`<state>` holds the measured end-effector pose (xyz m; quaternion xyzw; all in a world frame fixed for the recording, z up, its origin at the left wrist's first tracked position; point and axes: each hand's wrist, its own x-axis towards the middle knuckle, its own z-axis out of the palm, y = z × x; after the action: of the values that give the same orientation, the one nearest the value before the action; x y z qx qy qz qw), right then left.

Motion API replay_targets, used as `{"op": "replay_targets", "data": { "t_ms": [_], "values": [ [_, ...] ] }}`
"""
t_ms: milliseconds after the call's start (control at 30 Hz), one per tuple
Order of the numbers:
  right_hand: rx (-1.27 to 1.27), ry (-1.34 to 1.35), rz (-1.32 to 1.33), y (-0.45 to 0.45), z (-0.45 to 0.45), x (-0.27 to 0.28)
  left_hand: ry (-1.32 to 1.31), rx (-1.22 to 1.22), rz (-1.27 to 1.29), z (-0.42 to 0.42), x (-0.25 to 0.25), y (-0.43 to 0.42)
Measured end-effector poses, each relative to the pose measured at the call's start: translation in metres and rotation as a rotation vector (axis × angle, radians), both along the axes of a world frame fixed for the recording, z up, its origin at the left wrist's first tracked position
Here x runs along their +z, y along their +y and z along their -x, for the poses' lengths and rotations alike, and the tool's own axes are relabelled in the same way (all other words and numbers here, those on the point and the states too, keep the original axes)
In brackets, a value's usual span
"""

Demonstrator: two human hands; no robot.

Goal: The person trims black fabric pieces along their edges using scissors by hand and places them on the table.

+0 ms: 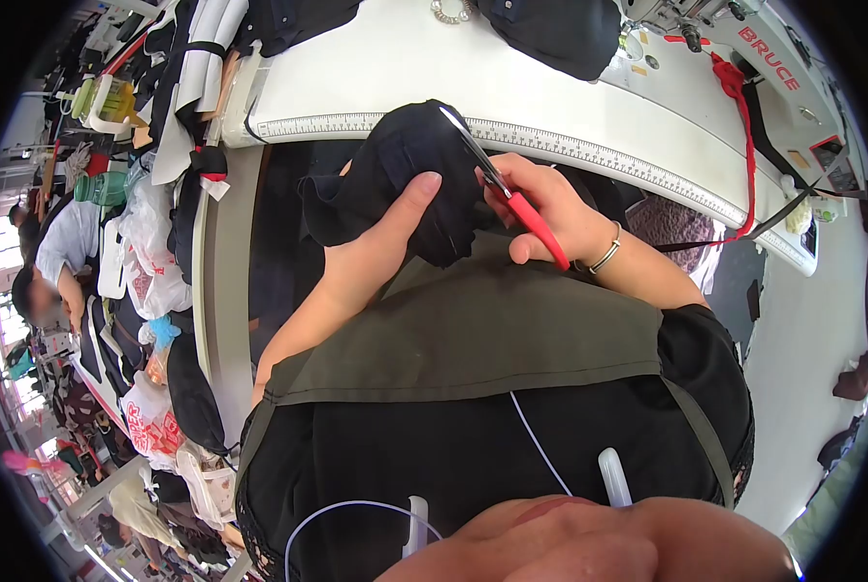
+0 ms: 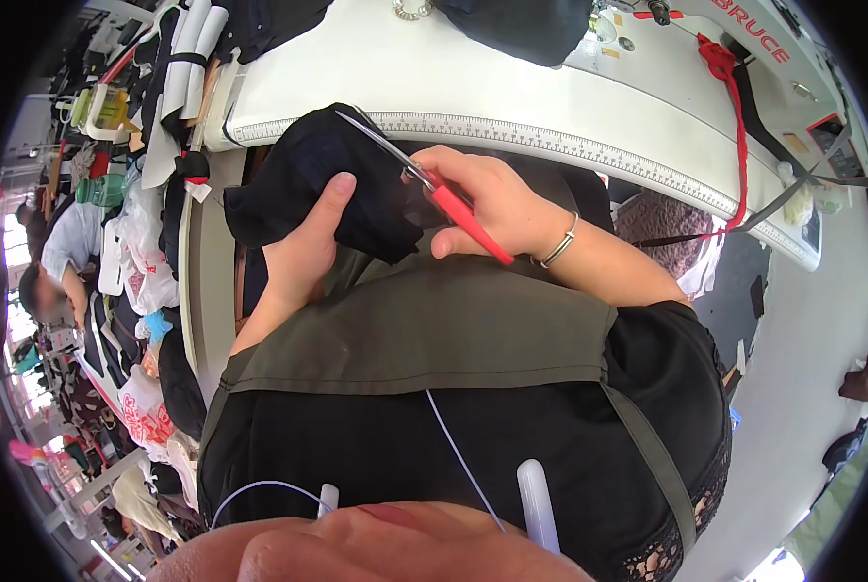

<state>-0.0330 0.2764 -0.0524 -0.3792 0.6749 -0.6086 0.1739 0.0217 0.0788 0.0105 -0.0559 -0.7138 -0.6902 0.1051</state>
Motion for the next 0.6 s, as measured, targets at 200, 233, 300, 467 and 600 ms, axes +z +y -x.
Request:
{"op": "replay_targets", "data": {
  "t_ms": [200, 233, 300, 467, 600],
  "values": [
    [-0.017, 0.02, -0.01, 0.0, 0.0, 0.002, 0.012, 0.054, 0.025, 0.0, 0.0, 0.0],
    [-0.026, 0.014, -0.005, 0.0, 0.0, 0.002, 0.011, 0.061, 0.033, -0.001, 0.0, -0.001],
    [-0.034, 0.008, -0.001, 0.001, 0.0, 0.003, 0.01, 0.079, 0.052, -0.001, -0.002, -0.002],
    [-0.036, 0.008, 0.011, 0.001, -0.001, 0.004, 0.051, 0.059, 0.111, 0.001, -0.002, -0.01],
    [-0.021, 0.03, 0.014, 0.003, 0.0, 0.002, -0.034, 0.032, 0.069, 0.001, 0.006, -0.012]
  ]
}}
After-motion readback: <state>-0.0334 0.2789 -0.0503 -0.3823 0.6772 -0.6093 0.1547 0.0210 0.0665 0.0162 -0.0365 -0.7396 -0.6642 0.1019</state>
